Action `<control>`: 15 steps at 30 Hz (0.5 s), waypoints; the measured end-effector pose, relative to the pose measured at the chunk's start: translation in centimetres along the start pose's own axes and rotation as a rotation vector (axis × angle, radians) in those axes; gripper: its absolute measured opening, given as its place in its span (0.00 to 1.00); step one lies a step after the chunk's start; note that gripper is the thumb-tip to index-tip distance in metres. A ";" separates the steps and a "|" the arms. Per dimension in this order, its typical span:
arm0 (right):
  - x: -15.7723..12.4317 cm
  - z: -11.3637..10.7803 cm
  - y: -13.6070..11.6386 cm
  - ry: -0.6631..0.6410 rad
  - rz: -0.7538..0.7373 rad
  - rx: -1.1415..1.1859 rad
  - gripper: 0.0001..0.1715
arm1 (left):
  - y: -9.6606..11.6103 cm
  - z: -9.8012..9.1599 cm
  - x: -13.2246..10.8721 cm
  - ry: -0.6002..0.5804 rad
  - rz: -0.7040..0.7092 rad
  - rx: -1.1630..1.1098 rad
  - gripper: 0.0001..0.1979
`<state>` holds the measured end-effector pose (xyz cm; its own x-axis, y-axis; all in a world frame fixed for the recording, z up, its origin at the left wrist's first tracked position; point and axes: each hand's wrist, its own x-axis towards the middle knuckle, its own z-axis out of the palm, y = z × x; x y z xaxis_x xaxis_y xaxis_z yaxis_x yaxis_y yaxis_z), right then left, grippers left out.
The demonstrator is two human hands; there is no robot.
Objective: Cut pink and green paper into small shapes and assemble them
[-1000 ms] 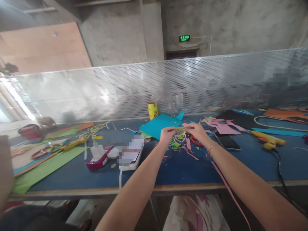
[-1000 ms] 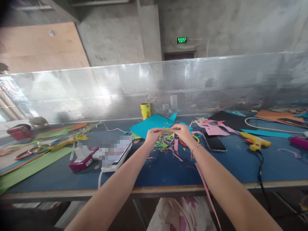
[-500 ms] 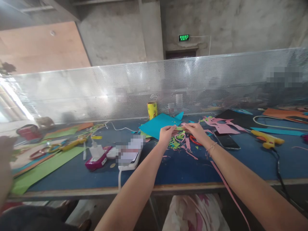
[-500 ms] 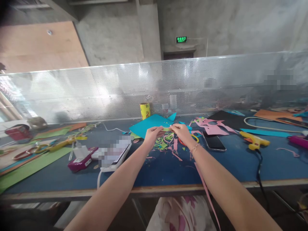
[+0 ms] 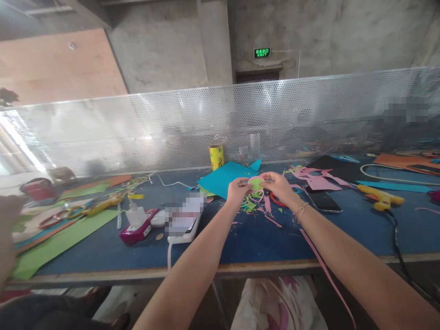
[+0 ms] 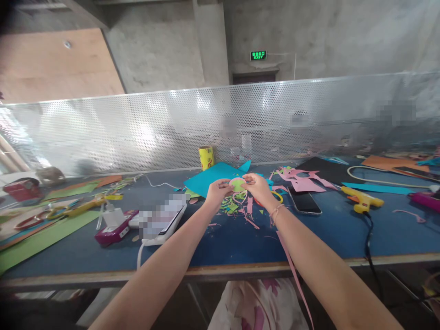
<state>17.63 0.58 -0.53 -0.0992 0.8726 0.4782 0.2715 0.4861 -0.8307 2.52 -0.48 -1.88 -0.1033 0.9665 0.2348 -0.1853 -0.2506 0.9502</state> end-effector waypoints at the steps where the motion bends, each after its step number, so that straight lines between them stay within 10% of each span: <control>1: 0.0 0.0 0.1 -0.020 0.001 0.012 0.13 | 0.0 0.0 0.0 -0.010 0.000 0.000 0.11; 15: 0.0 0.0 0.1 -0.043 -0.006 0.000 0.10 | -0.5 -0.1 0.1 -0.033 -0.004 -0.077 0.12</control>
<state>17.68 0.65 -0.63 -0.1418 0.8708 0.4708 0.2709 0.4916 -0.8276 2.50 -0.29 -2.32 -0.0708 0.9686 0.2385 -0.2604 -0.2487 0.9329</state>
